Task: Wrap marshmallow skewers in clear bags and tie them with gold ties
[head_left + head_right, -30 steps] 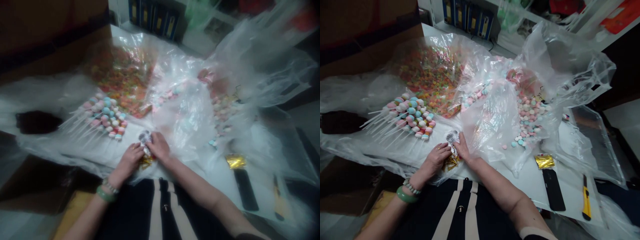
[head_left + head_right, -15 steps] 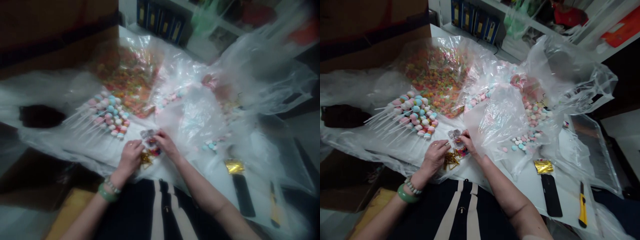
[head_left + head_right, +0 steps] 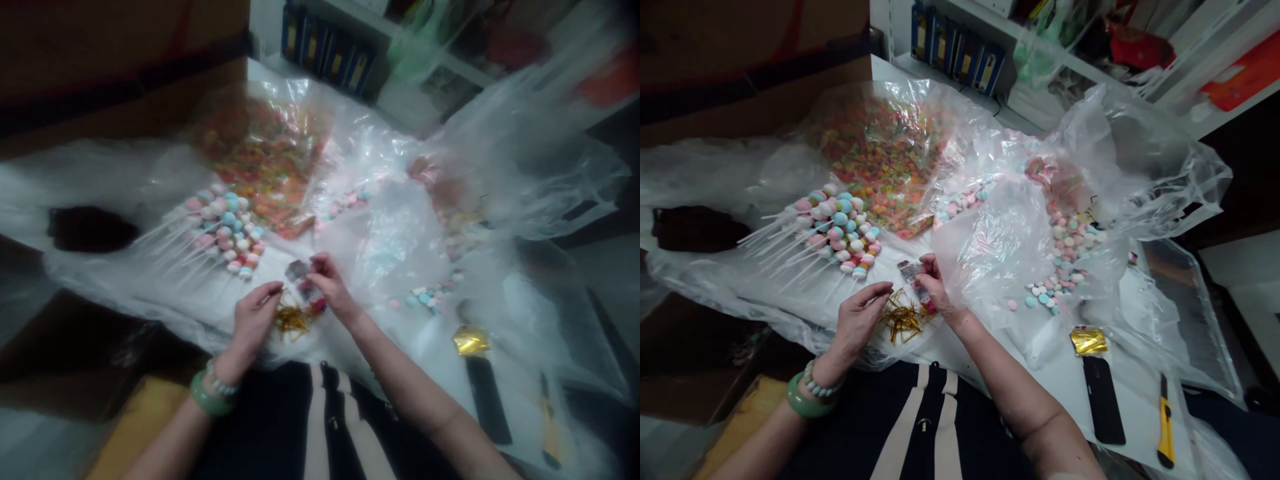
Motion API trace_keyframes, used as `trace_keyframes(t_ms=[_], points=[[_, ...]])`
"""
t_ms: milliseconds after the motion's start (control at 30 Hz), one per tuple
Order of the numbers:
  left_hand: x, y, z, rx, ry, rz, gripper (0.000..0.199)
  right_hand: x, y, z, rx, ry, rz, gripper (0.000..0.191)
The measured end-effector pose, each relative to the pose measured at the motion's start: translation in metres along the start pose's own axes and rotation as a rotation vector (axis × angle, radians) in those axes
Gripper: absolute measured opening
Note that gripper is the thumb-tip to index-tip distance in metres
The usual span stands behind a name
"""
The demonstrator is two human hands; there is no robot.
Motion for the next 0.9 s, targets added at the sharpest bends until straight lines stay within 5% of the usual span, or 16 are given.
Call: trace_keyframes(t_ms=[100,267,500,633,767,900], points=[[0.009,0.001,-0.003,-0.090,-0.047,-0.051,0.036,-0.004,0.008,-0.004,0.055,0.065,0.046,0.026],[0.007,0.002,-0.005,-0.382,-0.266,-0.198,0.032,-0.012,0.036,-0.015,-0.039,0.100,-0.041,0.013],[0.005,-0.028,-0.006,-0.114,-0.442,-0.564,0.033,0.004,0.071,-0.001,-0.240,0.119,-0.266,0.011],[0.010,-0.057,-0.002,0.067,-0.490,-0.723,0.032,0.023,0.098,0.008,-0.505,0.098,-0.608,0.025],[0.012,-0.070,0.001,0.083,-0.447,-0.792,0.029,0.027,0.120,0.008,-0.858,0.017,-0.902,0.027],[0.011,-0.066,0.001,0.052,-0.483,-0.813,0.027,0.013,0.104,0.003,-0.825,0.032,-1.088,0.024]])
Point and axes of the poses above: each hand's wrist, its own z-axis towards the middle knuckle, its own y-axis out of the palm, x = y × z, the point moved 2 cm from there along z, towards the middle knuckle, and after that the axes turned 15 degrees about -y, right-handed, at the moved point
